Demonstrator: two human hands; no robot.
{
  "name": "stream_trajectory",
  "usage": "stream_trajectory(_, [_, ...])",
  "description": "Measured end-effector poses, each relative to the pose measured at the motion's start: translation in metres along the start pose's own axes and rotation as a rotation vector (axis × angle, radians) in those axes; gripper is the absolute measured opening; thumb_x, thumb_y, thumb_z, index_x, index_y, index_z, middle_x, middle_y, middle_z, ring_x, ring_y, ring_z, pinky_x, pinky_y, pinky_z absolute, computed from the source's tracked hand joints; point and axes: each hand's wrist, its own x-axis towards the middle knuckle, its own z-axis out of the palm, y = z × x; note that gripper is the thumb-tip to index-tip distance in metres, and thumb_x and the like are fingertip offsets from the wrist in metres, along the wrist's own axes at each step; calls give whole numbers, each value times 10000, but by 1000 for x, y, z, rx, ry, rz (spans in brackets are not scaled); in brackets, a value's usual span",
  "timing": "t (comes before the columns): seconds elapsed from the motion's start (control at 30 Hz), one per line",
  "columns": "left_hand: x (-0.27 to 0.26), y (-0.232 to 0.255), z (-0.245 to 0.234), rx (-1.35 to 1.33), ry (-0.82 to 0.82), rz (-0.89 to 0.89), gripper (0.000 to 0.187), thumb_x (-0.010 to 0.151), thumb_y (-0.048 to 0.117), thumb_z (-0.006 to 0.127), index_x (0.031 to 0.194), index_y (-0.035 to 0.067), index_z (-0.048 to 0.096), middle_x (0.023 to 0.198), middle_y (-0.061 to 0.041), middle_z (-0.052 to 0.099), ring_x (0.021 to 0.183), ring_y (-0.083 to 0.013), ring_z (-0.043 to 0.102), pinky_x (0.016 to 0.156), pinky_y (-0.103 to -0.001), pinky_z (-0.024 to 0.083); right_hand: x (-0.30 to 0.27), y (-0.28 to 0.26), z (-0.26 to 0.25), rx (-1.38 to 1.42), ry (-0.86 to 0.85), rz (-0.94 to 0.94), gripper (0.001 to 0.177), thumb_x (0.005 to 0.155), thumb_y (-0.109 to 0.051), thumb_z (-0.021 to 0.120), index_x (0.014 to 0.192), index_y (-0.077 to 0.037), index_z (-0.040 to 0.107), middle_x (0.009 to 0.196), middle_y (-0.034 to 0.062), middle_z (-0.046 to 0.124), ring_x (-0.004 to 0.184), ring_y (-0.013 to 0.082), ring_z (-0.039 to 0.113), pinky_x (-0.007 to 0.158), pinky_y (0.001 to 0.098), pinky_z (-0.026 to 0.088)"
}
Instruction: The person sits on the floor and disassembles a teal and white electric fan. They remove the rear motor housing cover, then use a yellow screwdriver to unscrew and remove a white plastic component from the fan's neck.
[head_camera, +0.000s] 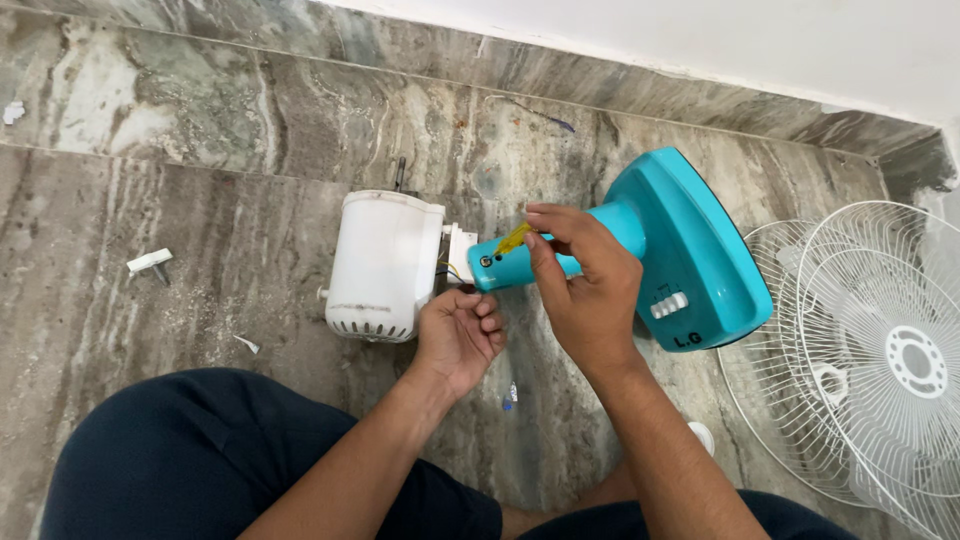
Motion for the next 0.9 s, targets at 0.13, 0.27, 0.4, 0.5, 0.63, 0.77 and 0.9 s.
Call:
stream_trajectory(0.13, [-5, 4, 5, -21, 2, -25, 75, 833, 190, 524, 820, 117, 527, 741, -8, 568, 644, -151, 517, 618, -316, 432, 1, -1, 0, 6, -5, 15, 154, 993, 3, 720, 1147, 1, 706, 1236, 118, 748, 1097, 186, 758, 894, 286, 641])
stream_trajectory(0.27, [-7, 5, 8, -12, 5, -23, 83, 824, 192, 521, 843, 115, 547, 750, -13, 589, 646, -154, 521, 625, -318, 439, 1, -3, -2, -17, 11, 25, 148, 937, -7, 770, 1082, -2, 738, 1178, 139, 726, 1025, 185, 752, 863, 286, 644])
stream_trajectory(0.4, [-4, 3, 4, -33, -58, -24, 74, 812, 192, 522, 803, 120, 510, 705, -13, 548, 668, -170, 552, 645, -331, 469, 0, -3, -2, -19, 32, 25, 167, 954, 20, 756, 1119, 4, 742, 1179, 129, 736, 1050, 177, 758, 895, 290, 645])
stream_trajectory(0.5, [-2, 2, 1, -33, -53, -41, 116, 820, 205, 527, 761, 121, 472, 686, -12, 526, 667, -175, 551, 651, -335, 473, 1, -3, -3, 20, 4, -8, 203, 974, 44, 736, 1175, 12, 736, 1246, 127, 745, 1115, 187, 754, 942, 298, 631])
stream_trajectory(0.63, [-2, -1, 0, -13, -5, -13, 84, 822, 201, 524, 768, 145, 490, 681, 5, 509, 645, -155, 520, 631, -320, 442, -1, -4, -2, 71, -25, 66, 207, 922, 10, 767, 1126, -4, 734, 1234, 133, 731, 967, 152, 754, 820, 262, 631])
stream_trajectory(0.77, [-4, -1, 2, -56, -14, -14, 131, 837, 226, 527, 751, 144, 471, 691, 4, 504, 642, -152, 510, 628, -316, 432, 0, -4, -1, 35, 0, 32, 167, 932, 4, 779, 1092, -7, 731, 1175, 128, 722, 1002, 168, 744, 835, 265, 638])
stream_trajectory(0.9, [-7, -1, 8, -110, -18, -14, 150, 843, 256, 532, 772, 140, 468, 707, 3, 508, 643, -153, 508, 626, -315, 427, 0, -4, -2, 1, 9, 5, 171, 948, 21, 759, 1113, -6, 724, 1179, 120, 747, 1015, 171, 742, 820, 272, 620])
